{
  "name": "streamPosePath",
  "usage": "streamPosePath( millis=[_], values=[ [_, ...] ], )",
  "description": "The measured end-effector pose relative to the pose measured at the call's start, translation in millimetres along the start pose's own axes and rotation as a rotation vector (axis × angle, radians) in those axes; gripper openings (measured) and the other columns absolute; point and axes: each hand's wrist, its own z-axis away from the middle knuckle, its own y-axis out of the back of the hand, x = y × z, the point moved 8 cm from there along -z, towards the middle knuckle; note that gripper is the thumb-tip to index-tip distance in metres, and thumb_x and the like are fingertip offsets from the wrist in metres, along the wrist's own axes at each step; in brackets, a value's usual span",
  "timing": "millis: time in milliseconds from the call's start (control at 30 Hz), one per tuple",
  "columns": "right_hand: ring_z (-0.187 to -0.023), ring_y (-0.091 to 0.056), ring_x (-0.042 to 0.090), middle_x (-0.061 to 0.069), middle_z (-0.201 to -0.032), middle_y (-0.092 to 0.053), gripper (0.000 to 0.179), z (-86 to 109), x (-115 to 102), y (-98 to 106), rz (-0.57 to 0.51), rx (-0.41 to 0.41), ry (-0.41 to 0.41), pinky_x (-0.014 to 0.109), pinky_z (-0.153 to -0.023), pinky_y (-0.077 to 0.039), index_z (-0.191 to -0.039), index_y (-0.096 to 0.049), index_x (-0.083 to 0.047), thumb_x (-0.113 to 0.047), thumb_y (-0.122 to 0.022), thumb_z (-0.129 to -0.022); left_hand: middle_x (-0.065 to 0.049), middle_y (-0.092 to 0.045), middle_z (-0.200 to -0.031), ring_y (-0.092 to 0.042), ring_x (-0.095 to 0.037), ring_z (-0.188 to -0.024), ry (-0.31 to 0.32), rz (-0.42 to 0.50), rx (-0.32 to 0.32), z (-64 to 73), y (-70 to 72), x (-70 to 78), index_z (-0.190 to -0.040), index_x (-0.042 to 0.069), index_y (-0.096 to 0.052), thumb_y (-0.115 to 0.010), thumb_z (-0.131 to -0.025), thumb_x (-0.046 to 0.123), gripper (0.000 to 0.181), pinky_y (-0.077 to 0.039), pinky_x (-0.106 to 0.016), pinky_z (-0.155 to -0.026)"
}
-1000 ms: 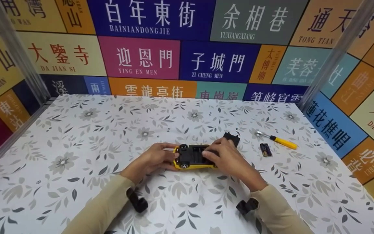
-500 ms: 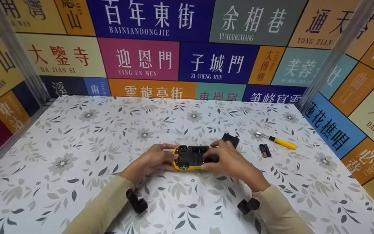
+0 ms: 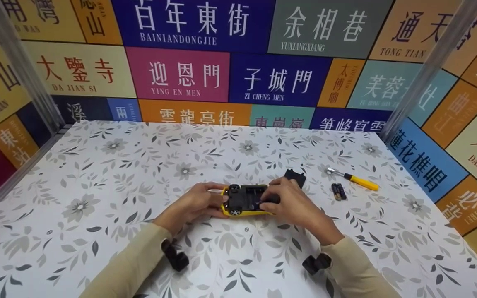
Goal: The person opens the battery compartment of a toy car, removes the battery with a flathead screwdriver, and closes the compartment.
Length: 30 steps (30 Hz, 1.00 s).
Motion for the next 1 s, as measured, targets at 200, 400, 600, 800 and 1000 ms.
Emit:
streamPosePath(
  millis=[200,400,600,800,1000],
  values=[
    [-0.12,-0.046,0.035,0.017,-0.14,-0.054,0.023,0.3,-5,-1,0.062,0.011,0.037,0.053,-0.099,-0.044,-0.106,-0.076,-0.016,-0.024,-0.08,-0.085,-0.03,-0.061,-0.126,-0.073,-0.031,-0.089,0.011,0.008,0.01,0.6,1.1,-0.1,-0.142,0.002,-0.051,-0.062,-0.093,-0.004,0.051,-0.064,-0.042,-0.079],
    [-0.119,-0.046,0.034,0.016,-0.139,-0.053,0.022,-0.9,-5,-3,0.085,0.01,0.021,0.054,-0.101,-0.042,-0.105,-0.074,-0.016,-0.028,-0.078,-0.087,-0.03,-0.062,-0.126,-0.073,-0.032,-0.091,0.007,0.007,0.013,0.8,1.1,-0.4,-0.142,0.002,-0.051,-0.061,-0.092,-0.005,0.052,-0.064,-0.042,-0.08],
    [-0.113,-0.046,0.034,0.016,-0.133,-0.055,0.019,-2.5,-7,-9,0.142,0.064,-0.005,0.05,-0.096,-0.041,-0.099,-0.069,-0.018,-0.036,-0.07,-0.093,-0.03,-0.061,-0.125,-0.073,-0.032,-0.09,0.002,-0.006,0.008,1.0,0.9,-0.1,-0.142,0.001,-0.051,-0.061,-0.093,-0.004,0.051,-0.064,-0.041,-0.078],
    [-0.11,-0.046,0.035,0.015,-0.13,-0.058,0.017,-1.8,-10,-12,0.162,0.141,-0.009,0.049,-0.095,-0.041,-0.095,-0.07,-0.017,-0.034,-0.07,-0.092,-0.03,-0.059,-0.128,-0.073,-0.03,-0.09,0.006,-0.022,0.005,0.5,0.2,-0.4,-0.143,0.002,-0.05,-0.061,-0.095,-0.001,0.05,-0.064,-0.041,-0.079],
    [-0.117,-0.047,0.036,0.016,-0.137,-0.055,0.013,-1.8,-13,-11,0.138,0.165,0.02,0.051,-0.099,-0.043,-0.09,-0.067,-0.018,-0.03,-0.072,-0.09,-0.029,-0.06,-0.128,-0.073,-0.03,-0.09,0.016,-0.01,0.016,0.8,1.1,-0.4,-0.143,0.003,-0.051,-0.061,-0.094,-0.001,0.05,-0.064,-0.041,-0.079]
  ],
)
